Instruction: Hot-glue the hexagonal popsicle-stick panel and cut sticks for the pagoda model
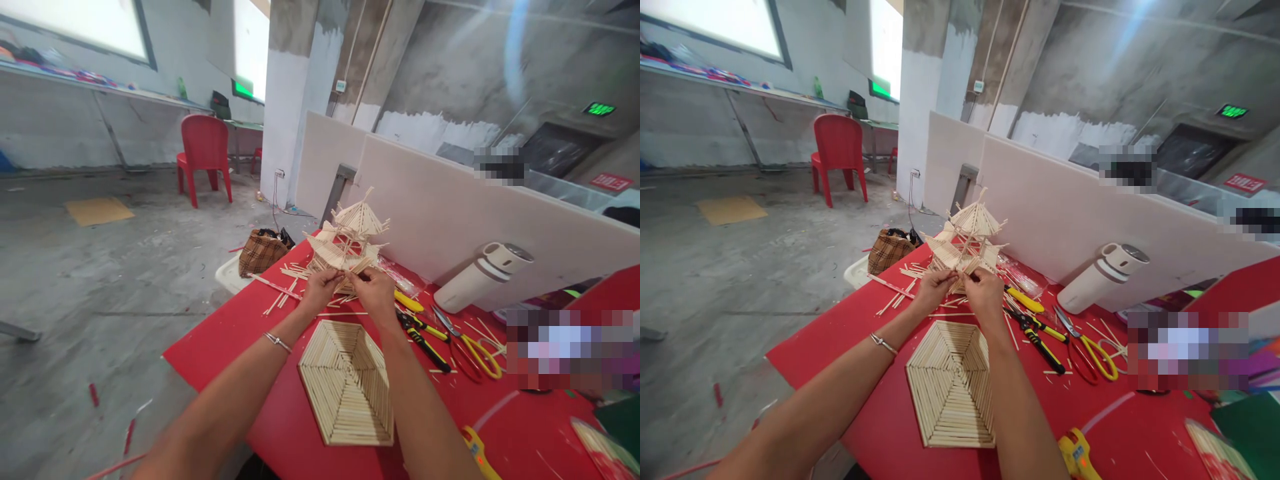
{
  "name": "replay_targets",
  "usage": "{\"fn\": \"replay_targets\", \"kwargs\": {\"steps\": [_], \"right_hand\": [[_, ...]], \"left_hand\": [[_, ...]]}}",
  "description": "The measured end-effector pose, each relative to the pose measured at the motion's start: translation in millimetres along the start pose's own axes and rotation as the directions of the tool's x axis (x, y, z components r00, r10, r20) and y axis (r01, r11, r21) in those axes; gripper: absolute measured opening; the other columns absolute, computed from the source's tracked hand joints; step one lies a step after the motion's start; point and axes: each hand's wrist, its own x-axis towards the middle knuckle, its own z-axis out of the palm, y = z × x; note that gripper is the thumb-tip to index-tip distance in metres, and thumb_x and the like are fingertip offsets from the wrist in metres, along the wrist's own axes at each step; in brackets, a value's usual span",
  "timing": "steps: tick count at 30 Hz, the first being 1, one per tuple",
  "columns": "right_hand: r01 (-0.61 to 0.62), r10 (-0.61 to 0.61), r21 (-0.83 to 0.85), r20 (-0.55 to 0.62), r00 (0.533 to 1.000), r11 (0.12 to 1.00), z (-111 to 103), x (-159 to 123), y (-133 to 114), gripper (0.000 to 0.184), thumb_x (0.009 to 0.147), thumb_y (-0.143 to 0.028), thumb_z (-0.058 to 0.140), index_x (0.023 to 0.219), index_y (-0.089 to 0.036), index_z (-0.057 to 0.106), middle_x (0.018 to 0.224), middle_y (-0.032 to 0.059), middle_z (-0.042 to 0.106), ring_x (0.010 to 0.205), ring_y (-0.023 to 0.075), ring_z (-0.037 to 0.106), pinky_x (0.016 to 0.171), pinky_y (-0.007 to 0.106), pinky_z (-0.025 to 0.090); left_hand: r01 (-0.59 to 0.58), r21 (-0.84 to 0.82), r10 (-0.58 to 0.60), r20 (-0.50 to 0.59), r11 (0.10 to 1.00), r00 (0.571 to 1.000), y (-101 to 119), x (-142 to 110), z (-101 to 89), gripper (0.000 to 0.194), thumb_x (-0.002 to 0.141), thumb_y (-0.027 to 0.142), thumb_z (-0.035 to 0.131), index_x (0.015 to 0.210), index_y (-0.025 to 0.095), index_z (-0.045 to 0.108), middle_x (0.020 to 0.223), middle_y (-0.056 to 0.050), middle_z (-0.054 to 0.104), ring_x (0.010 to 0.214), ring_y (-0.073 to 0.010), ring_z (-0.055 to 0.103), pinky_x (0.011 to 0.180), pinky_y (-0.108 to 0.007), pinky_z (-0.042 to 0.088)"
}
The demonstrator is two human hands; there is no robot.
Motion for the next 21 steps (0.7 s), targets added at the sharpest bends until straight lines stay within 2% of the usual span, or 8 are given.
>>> {"fn": "replay_targets", "kwargs": {"steps": [7, 21], "right_hand": [[0.010, -0.010, 0.016, 0.021, 1.000, 1.000, 0, 0, -2, 0.023, 0.082, -0.037, 0.065, 0.079, -0.018, 0.077, 0.075, 0.0053, 0.077, 0.067, 0.0186, 0.066, 0.063, 0.026, 0.044], [0.021, -0.021, 0.009, 0.041, 0.999, 1.000, -2, 3, 0, 0.025, 0.081, -0.039, 0.067, 0.073, -0.018, 0.077, 0.071, 0.0048, 0.075, 0.061, 0.0170, 0.062, 0.060, 0.026, 0.041]], "left_hand": [[-0.008, -0.048, 0.007, -0.027, 0.999, 1.000, 1, -1, 0.8, 0.023, 0.084, 0.035, 0.065, 0.075, 0.016, 0.075, 0.069, 0.000, 0.071, 0.066, -0.0146, 0.061, 0.064, -0.024, 0.047], [-0.041, 0.041, 0.045, -0.084, 0.998, 0.995, 14, -3, 0.6, 0.014, 0.083, 0.025, 0.066, 0.076, 0.019, 0.076, 0.071, -0.001, 0.072, 0.070, -0.0159, 0.063, 0.068, -0.025, 0.048]]}}
